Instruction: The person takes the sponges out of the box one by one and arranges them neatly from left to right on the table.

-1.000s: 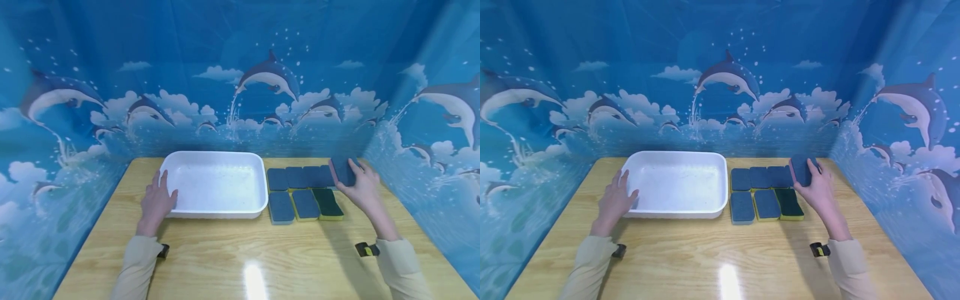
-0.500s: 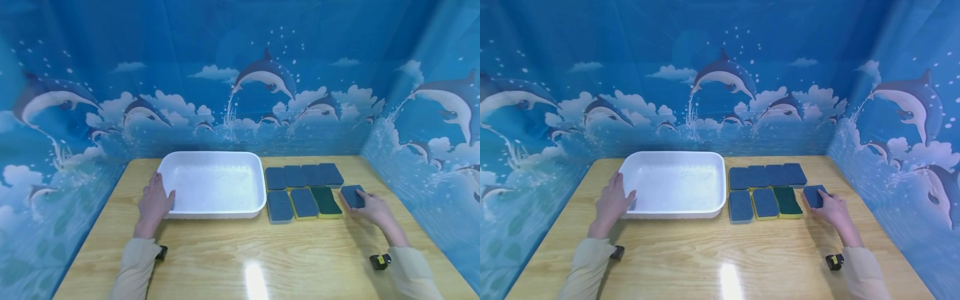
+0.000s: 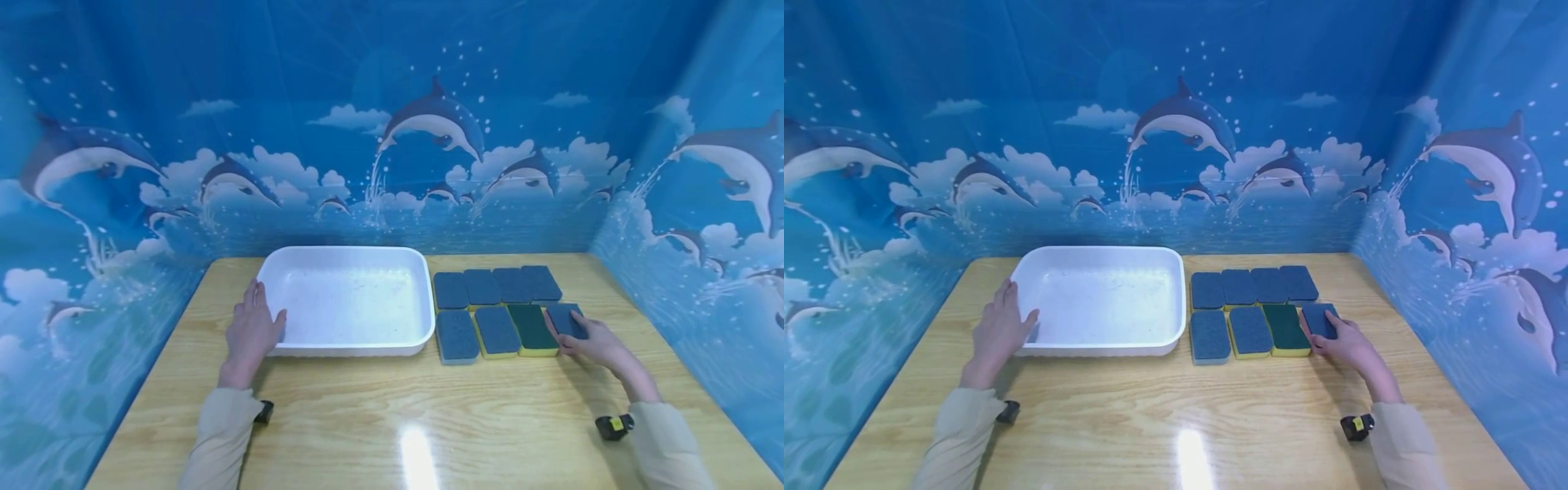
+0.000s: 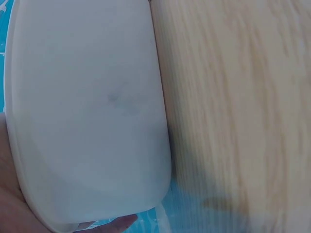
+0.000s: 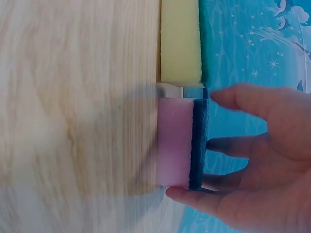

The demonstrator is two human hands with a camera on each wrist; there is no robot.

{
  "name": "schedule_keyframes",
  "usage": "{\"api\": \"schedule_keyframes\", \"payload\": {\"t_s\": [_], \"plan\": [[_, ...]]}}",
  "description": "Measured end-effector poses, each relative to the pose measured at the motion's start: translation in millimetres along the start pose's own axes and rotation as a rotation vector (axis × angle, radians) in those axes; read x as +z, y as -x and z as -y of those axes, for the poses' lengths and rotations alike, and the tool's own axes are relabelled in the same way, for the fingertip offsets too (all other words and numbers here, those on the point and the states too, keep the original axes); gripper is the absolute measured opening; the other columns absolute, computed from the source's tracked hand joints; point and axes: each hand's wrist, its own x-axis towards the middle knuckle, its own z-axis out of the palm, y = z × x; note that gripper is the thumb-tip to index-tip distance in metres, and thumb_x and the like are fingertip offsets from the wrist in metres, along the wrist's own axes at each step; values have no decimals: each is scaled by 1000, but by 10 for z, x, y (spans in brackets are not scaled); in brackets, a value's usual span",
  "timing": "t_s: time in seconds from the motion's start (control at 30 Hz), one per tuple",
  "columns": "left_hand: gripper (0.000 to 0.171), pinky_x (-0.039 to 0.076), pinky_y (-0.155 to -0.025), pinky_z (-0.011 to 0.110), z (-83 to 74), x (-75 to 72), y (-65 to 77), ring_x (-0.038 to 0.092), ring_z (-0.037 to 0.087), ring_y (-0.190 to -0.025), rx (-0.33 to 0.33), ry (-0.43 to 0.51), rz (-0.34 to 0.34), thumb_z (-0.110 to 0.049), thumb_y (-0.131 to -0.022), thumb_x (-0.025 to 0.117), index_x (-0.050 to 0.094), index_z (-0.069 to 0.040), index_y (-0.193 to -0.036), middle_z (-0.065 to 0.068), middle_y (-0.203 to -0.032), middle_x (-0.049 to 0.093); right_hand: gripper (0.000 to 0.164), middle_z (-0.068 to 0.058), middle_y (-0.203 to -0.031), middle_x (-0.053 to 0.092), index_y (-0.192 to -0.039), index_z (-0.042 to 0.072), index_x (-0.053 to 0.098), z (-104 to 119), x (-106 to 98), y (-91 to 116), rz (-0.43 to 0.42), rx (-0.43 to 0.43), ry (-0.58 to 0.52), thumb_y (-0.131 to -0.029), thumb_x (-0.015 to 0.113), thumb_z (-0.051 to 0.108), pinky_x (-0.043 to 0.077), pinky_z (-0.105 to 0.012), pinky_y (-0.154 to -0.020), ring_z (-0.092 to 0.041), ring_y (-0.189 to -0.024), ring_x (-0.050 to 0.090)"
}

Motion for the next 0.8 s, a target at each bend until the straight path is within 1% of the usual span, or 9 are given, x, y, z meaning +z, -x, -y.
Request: {"api": "schedule_keyframes", "payload": {"t_s": [0.07, 0.23, 0.3, 0.47, 0.67, 0.8], "plan": [[78, 50, -85, 64, 3, 1, 2, 34, 53, -134, -2, -2, -1, -31, -104, 51, 10, 8, -158, 26, -166, 2, 83, -51, -151, 4, -155, -13, 3, 11, 25, -7, 3, -32, -39, -106, 53, 31, 22, -75, -109, -67, -137, 10], [78, 51, -85, 63, 8, 8, 7, 35, 53, -134, -9, -12, -4, -30, -104, 51, 10, 9, -158, 26, -166, 3, 71, -51, -150, 9, -155, -13, 9, 34, 72, -35, -28, -50, -17, -107, 48, 22, 22, -74, -109, -67, -137, 13], [79, 51, -86, 63, 6, 5, 12, 35, 53, -134, -10, -12, -1, -30, -104, 52, 10, 9, -158, 26, -166, 3, 68, -51, -150, 8, -155, -12, 9, 44, 83, -42, -30, -42, -25, -108, 46, 20, 21, -74, -109, -67, -137, 13], [79, 49, -88, 64, -1, -7, 10, 33, 54, -136, -12, -6, 5, -31, -104, 52, 9, 8, -158, 26, -166, 3, 67, -51, -150, 7, -157, -9, 10, 70, 118, -54, -46, -35, -39, -107, 46, 19, 21, -75, -109, -67, -137, 12], [77, 47, -93, 67, 11, -4, 9, 30, 55, -138, -11, 11, 4, -30, -104, 51, 11, 6, -159, 27, -166, 2, 71, -50, -152, 7, -157, -8, 9, 80, 171, -70, -41, -63, -84, -107, 49, 21, 22, -74, -110, -66, -138, 13], [75, 44, -95, 70, 23, -3, 3, 28, 55, -140, -3, 32, -2, -30, -104, 50, 12, 5, -159, 27, -166, 3, 73, -50, -152, 5, -157, -9, 8, 98, 194, -75, -55, -58, -67, -108, 48, 26, 22, -75, -109, -67, -138, 13]]}}
